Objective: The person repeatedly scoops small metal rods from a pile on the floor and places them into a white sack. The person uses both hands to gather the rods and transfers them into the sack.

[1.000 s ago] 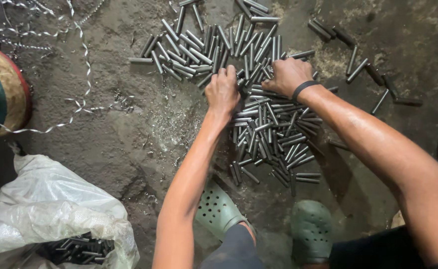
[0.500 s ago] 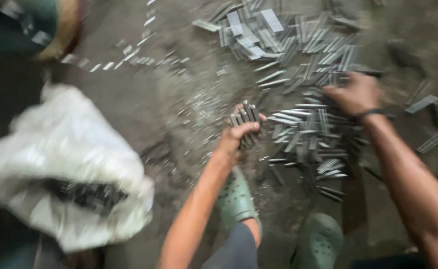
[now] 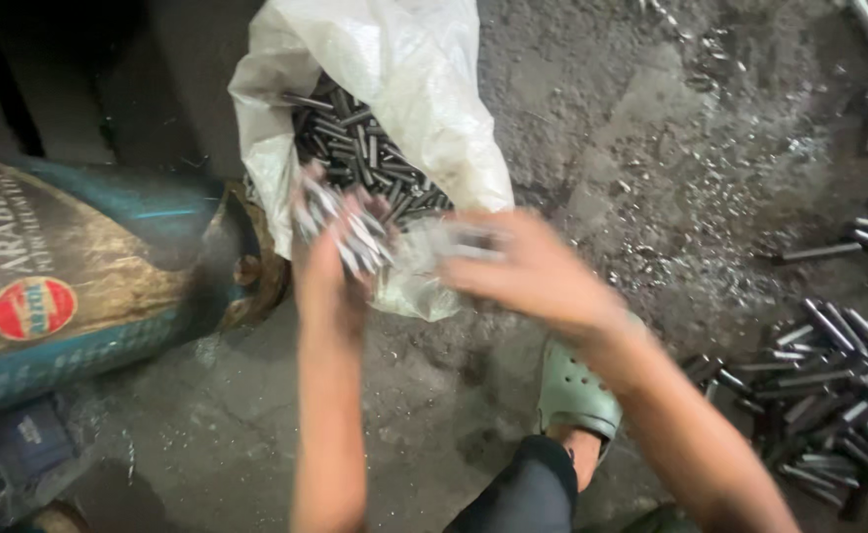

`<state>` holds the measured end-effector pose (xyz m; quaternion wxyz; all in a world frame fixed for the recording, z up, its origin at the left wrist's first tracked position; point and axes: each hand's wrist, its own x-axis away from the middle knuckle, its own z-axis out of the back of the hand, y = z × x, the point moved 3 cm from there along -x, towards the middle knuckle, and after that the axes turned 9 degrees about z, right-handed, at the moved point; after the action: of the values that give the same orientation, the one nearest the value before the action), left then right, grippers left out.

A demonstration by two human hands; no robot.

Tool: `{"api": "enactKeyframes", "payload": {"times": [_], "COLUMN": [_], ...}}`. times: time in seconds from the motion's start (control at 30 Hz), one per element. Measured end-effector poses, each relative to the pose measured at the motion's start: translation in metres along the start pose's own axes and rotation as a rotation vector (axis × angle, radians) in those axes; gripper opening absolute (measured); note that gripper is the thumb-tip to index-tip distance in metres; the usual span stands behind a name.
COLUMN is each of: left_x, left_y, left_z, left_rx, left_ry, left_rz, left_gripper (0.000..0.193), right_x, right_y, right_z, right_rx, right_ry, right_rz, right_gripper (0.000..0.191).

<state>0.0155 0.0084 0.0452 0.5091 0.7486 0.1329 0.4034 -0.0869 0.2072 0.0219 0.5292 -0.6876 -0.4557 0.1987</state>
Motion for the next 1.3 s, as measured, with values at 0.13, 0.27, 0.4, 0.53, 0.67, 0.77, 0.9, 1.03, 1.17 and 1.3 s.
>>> {"api": "enactKeyframes", "payload": {"times": [0.13,0.27,0.4,0.53,0.67,0.77,0.9,1.03,1.17,1.3], "left_x": [-0.081,-0.074,-0.059,-0.021,0.029,0.048,0.072,0.078,0.076,0.078], "left_y": [0.036,0.003,-0.04,-0.031,-0.028,-0.063,-0.148,-0.234,-0.275,-0.28], "left_z": [0.001,0.016,-0.008,-0.068,-0.147,-0.214,-0.284,-0.335,-0.369,-0.399], "left_rx": [-0.099,-0.072,-0.258,-0.546,-0.849,-0.985,-1.056,-1.3,-1.33,-1.349], "left_ry": [0.043,-0.104,0.068,-0.095,-0.266,-0.484,-0.85,-1.049,-1.013,-0.997], "left_rz": [0.066,0.227,0.091,-0.394,-0.877,-0.975,-0.971,-0.946,-1.125,-1.134], "left_gripper": [0.056,0.057,0.052,0.047,0.045,0.042,0.043,0.048,0.054,0.058], "right_x": [-0.094,-0.011,0.086,0.177,0.243,0.254,0.252,0.25,0.252,0.262], "right_y": [-0.042,-0.003,0.031,0.049,0.102,0.138,0.158,0.144,0.139,0.142], "right_z": [-0.086,-0.062,0.058,0.194,0.236,0.226,0.218,0.219,0.215,0.208], "right_rx": [0.447,0.489,0.891,1.342,1.439,1.734,1.735,1.841,1.681,1.345], "right_ry": [0.253,0.274,0.39,0.536,0.501,0.558,0.621,0.649,0.661,1.025], "right_rz": [0.127,0.392,0.313,-0.211,-0.402,-0.21,-0.102,-0.01,0.025,0.182], "right_gripper": [0.041,0.057,0.056,0.024,0.043,0.042,0.04,0.042,0.045,0.026]}}
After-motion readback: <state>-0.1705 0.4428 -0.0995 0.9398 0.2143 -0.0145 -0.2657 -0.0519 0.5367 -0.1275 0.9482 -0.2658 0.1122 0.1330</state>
